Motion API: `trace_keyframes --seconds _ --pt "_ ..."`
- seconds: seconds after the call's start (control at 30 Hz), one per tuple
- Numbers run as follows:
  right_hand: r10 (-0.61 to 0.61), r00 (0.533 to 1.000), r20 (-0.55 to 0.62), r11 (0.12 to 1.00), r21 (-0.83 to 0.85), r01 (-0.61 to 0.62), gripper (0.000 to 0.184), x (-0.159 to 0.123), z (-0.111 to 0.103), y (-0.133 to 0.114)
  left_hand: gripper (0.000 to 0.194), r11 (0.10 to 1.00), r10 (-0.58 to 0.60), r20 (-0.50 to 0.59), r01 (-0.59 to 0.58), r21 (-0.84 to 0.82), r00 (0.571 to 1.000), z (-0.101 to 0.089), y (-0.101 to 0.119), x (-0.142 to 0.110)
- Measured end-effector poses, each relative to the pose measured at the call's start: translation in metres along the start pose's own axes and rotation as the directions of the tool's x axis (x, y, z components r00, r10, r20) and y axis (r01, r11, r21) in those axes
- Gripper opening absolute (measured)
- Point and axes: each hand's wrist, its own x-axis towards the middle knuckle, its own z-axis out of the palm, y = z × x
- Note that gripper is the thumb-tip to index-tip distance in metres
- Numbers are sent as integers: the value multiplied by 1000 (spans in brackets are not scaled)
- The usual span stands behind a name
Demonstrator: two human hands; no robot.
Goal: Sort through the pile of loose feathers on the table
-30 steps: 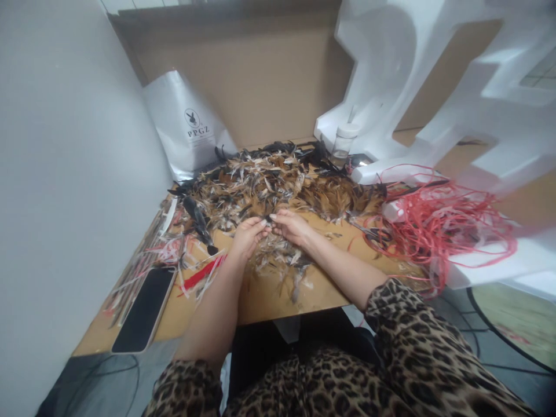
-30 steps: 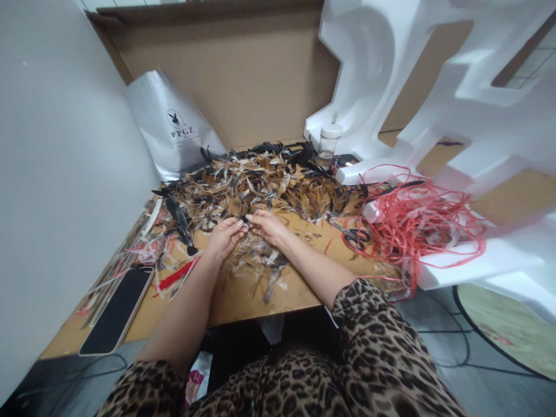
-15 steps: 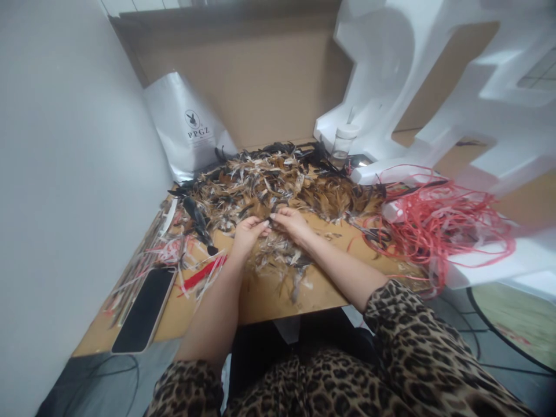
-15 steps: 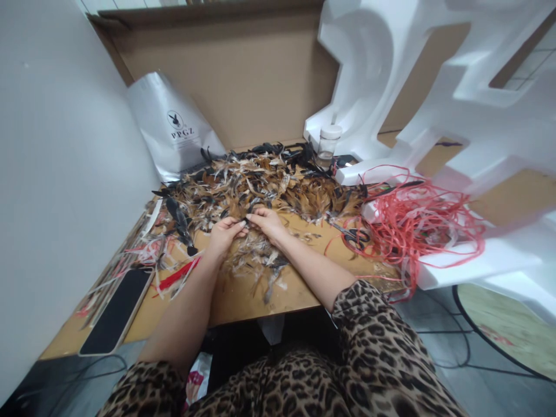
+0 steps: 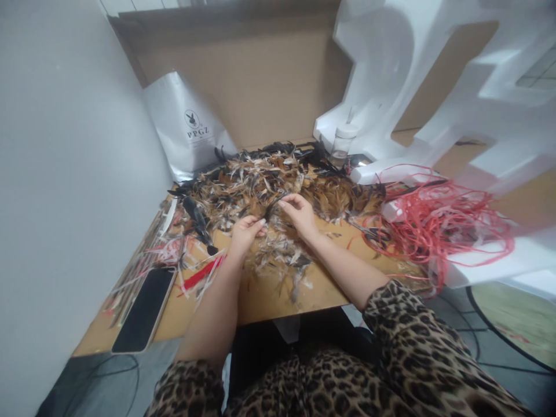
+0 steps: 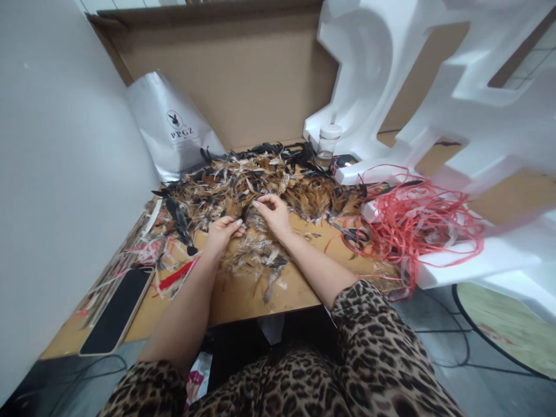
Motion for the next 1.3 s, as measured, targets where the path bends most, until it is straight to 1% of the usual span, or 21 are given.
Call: trace_keyframes --seconds 0.1,0.17,0.27,0.37,0.43,0.5,0.57,0.63,0.7,0.77,0.83,0.9,1.0,1.07,1.1,1.2,1.3 --pt "-86 996 -7 996 -25 85 30 1 -2 2 27 1000 -4 -8 4 7 1000 -1 1 0" --pt "-168 985 -36 985 -53 166 33 3 -4 2 27 1000 -3 -10 3 11 1000 -1 2 0" --pt "-269 962 -46 955 -142 261 28 6 -8 -1 26 1000 4 -12 -4 7 1000 -2 3 -1" --pt "-298 954 27 933 -205 297 21 6 -9 -6 26 1000 8 -7 -8 0 1000 -2 3 0" --pt "-298 951 80 928 -207 309 19 4 -7 -9 25 1000 12 2 -12 1 1000 -2 3 0" --pt "-290 951 104 932 -193 306 16 4 -6 -9 25 1000 15 14 -15 8 1000 -3 2 0" --pt "-262 959 106 946 -167 277 14 4 -5 -7 24 1000 5 44 -5 12 999 -3 2 -1" --pt "-209 972 107 968 -121 222 13 7 -6 -4 24 999 -33 102 35 -18 994 -4 3 -3" --pt "-132 984 121 989 -54 139 14 9 -7 0 23 989 -90 173 109 -101 981 -6 4 -5" --pt "-27 988 151 999 27 24 16 11 -8 3 24 958 -144 255 199 -206 956 -7 5 -8" --pt "77 975 208 987 120 -104 18 11 -8 6 26 914 -169 345 278 -295 923 -9 7 -10" --pt "145 951 272 954 217 -208 20 9 -5 9 28 874 -171 419 334 -352 891 -9 8 -12" --pt "222 921 318 889 322 -326 23 6 -1 13 30 848 -168 475 372 -377 864 -9 11 -16" --pt "277 904 325 846 363 -390 24 5 1 15 30 850 -159 468 362 -383 869 -8 12 -16" --pt "292 899 328 829 381 -408 24 5 1 16 29 854 -150 449 344 -390 881 -8 12 -15" --pt "295 898 325 811 412 -416 25 8 -2 19 27 878 -116 340 257 -405 933 -9 11 -10" --pt "308 899 312 808 413 -420 27 11 -7 21 24 917 -98 213 172 -361 972 -10 7 -3"
